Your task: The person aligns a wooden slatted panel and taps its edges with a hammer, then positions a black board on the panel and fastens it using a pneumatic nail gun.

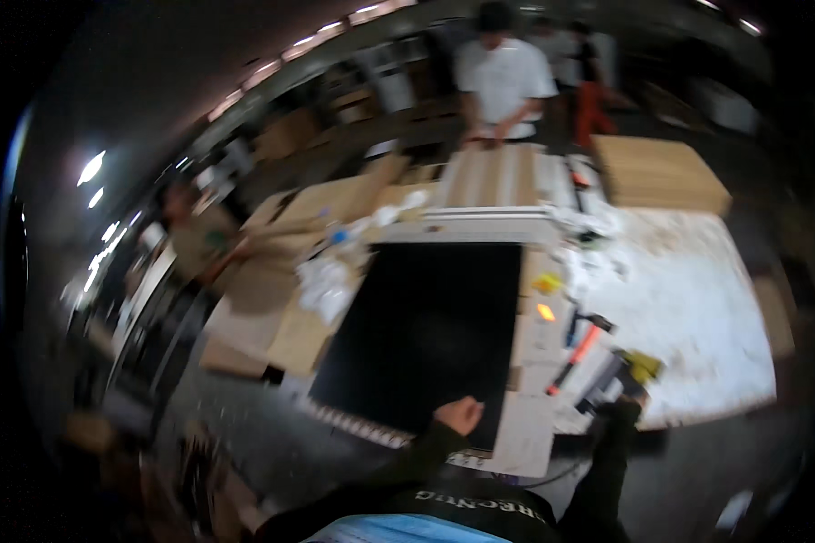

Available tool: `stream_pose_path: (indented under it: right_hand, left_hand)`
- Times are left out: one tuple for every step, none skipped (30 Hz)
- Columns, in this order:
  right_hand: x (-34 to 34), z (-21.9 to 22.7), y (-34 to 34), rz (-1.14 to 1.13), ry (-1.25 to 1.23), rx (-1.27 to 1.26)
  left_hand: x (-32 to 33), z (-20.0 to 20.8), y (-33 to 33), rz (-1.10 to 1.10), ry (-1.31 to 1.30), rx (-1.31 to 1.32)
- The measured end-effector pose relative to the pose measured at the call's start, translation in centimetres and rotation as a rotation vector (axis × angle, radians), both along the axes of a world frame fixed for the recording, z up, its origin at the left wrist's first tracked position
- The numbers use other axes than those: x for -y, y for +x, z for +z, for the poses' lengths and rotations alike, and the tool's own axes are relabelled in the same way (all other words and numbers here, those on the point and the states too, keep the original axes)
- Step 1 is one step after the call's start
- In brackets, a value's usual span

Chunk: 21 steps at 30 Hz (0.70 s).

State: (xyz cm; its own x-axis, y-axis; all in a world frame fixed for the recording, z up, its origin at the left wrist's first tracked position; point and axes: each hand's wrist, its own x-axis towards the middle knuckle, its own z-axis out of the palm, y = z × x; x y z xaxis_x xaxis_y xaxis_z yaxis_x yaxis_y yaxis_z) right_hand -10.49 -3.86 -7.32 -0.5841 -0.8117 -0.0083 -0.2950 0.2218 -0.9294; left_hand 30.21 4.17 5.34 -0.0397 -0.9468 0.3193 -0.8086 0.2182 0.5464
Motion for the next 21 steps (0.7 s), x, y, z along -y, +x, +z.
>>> stream_pose_path:
  right_hand:
    - [-1.0, -0.9, -1.0, 0.004, -0.002, 0.095]
    - [-2.5, -2.1, -2.3, -0.006, 0.007, 0.192]
    - [-3.9, -3.3, -3.6, -0.014, 0.012, 0.278]
    - [-5.5, -4.2, -4.6, -0.037, 0.018, 0.342]
    - [-6.5, -5.3, -5.6, -0.039, 0.039, 0.39]
    - [-7.6, -5.7, -5.4, -0.054, 0.048, 0.427]
    - [-8.3, -5.9, -5.3, -0.076, 0.036, 0.461]
    - [-8.2, -6.1, -4.6, -0.067, 0.027, 0.459]
    - [-8.1, -6.5, -4.0, -0.194, -0.122, 0.543]
    - [-8.5, -6.6, -3.4, -0.328, -0.274, 0.624]
    - [-8.3, -3.5, 0.1, -0.219, -0.374, 0.763]
    - [-8.6, -0.9, 2.4, -0.237, -0.386, 0.757]
    - [-8.6, 1.2, 4.4, -0.084, -0.398, 0.787]
    - [-8.9, 3.3, 6.3, 0.058, -0.413, 0.811]
    - [-8.9, 5.2, 8.6, 0.032, -0.346, 0.897]
    - [-9.1, 6.4, 10.9, -0.01, -0.284, 0.983]
    - [-9.2, 6.6, 13.7, 0.098, -0.437, 0.522]
    - [-9.4, 7.6, 16.7, 0.19, -0.541, 0.045]
    - [-10.4, 12.1, 20.8, 0.157, -0.536, 0.521]
    - [-11.4, 17.7, 25.0, 0.126, -0.537, 0.995]
    - [-12.8, 21.6, 27.4, 0.243, -0.557, 1.064]
  left_hand:
    - [0.2, -0.3, 0.3, 0.004, -0.009, 0.015]
    - [0.1, 0.3, 0.5, 0.011, -0.027, 0.008]
    - [0.1, 0.1, 0.9, -0.006, -0.058, 0.001]
    - [0.5, -0.6, 1.0, -0.003, -0.027, 0.037]
    - [0.4, -0.3, 1.4, 0.028, 0.038, 0.026]
    - [0.5, -0.2, 1.5, 0.031, 0.105, 0.014]
    - [0.9, -0.1, 1.5, -0.015, 0.225, -0.119]
    - [1.4, 0.1, 1.4, -0.07, 0.343, -0.25]
    - [1.7, 1.2, 0.4, -0.193, 0.34, -0.47]
    - [1.8, 3.2, -0.7, -0.344, 0.33, -0.507]
    - [1.8, 3.3, -1.7, -0.458, 0.223, -0.639]
    - [1.5, 6.8, -2.7, -0.574, 0.266, -0.583]
    - [0.4, 9.1, -3.9, -0.657, 0.18, -0.63]
    - [-0.7, 10.8, -4.5, -0.703, 0.227, -0.631]
    - [-1.8, 11.8, -4.5, -0.643, 0.103, -0.559]
    - [-2.9, 12.5, -4.3, -0.596, -0.013, -0.49]
    - [-3.8, 13.0, -3.2, -0.521, -0.035, -0.515]
    - [-4.3, 13.7, -1.5, -0.445, -0.053, -0.542]
    - [-4.8, 15.0, 0.5, -0.44, -0.009, -0.565]
    - [-5.4, 16.5, 2.6, -0.433, 0.035, -0.586]
    - [-6.2, 17.5, 4.5, -0.415, 0.018, -0.581]
